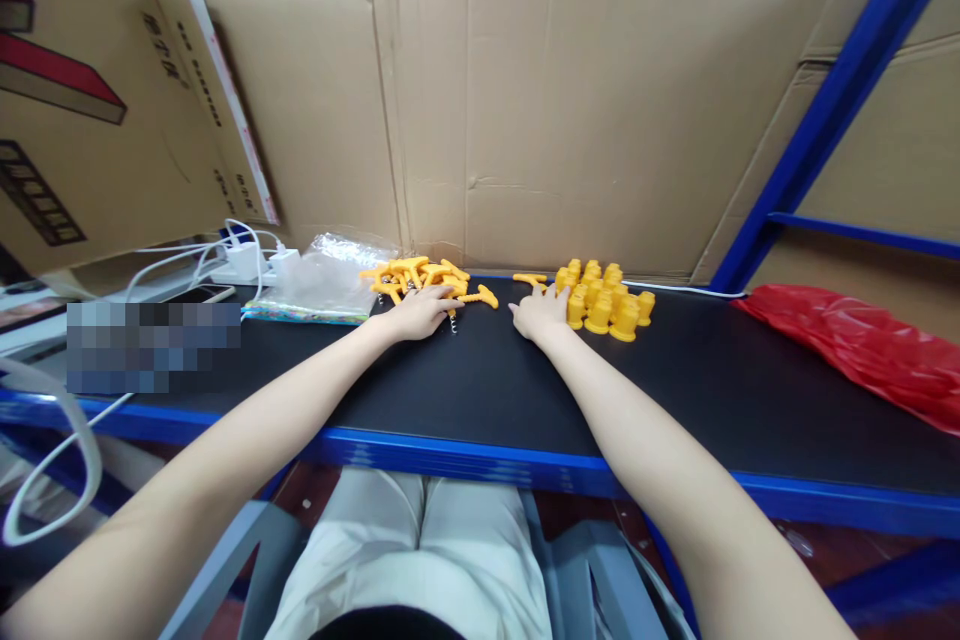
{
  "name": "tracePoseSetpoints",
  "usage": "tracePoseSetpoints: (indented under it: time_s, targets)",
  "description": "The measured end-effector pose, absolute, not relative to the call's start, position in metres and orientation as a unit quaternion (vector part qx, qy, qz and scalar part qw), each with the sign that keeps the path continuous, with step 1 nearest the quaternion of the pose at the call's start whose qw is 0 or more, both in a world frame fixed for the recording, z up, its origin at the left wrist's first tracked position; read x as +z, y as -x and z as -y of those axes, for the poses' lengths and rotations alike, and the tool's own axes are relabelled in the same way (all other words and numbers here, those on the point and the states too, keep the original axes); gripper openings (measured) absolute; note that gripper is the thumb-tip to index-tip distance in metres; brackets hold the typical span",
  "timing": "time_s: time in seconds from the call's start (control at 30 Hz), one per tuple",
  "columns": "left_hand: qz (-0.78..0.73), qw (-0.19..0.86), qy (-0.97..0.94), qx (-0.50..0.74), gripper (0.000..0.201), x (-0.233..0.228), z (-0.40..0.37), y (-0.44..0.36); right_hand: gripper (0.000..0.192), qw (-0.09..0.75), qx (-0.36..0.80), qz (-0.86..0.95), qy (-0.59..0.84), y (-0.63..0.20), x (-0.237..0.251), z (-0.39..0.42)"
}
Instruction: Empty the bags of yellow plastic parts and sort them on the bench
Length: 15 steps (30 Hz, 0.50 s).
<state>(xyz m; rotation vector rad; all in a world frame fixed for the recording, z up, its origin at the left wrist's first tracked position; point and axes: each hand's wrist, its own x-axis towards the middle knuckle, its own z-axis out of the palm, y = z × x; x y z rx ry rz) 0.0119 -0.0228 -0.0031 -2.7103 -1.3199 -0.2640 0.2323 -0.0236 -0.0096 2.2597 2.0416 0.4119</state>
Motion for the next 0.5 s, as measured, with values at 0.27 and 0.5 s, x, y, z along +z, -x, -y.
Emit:
tracePoseSetpoints:
  time_s: [0.27, 0.5]
  targets:
    - [0.474, 0.094, 0.867, -0.122, 0.036, -0.0074, 0.0192, -0.0127, 0.057, 0.025, 0.145, -0.656, -0.741, -0.2411, -0.0105, 0.0163]
    - [0.498, 0.097, 0.846, -0.163, 0.032, -0.0067, 0.0195, -0.0119, 0.049, 0.008, 0.162, -0.66, -0.733, -0.2417, -0.0095, 0.0195]
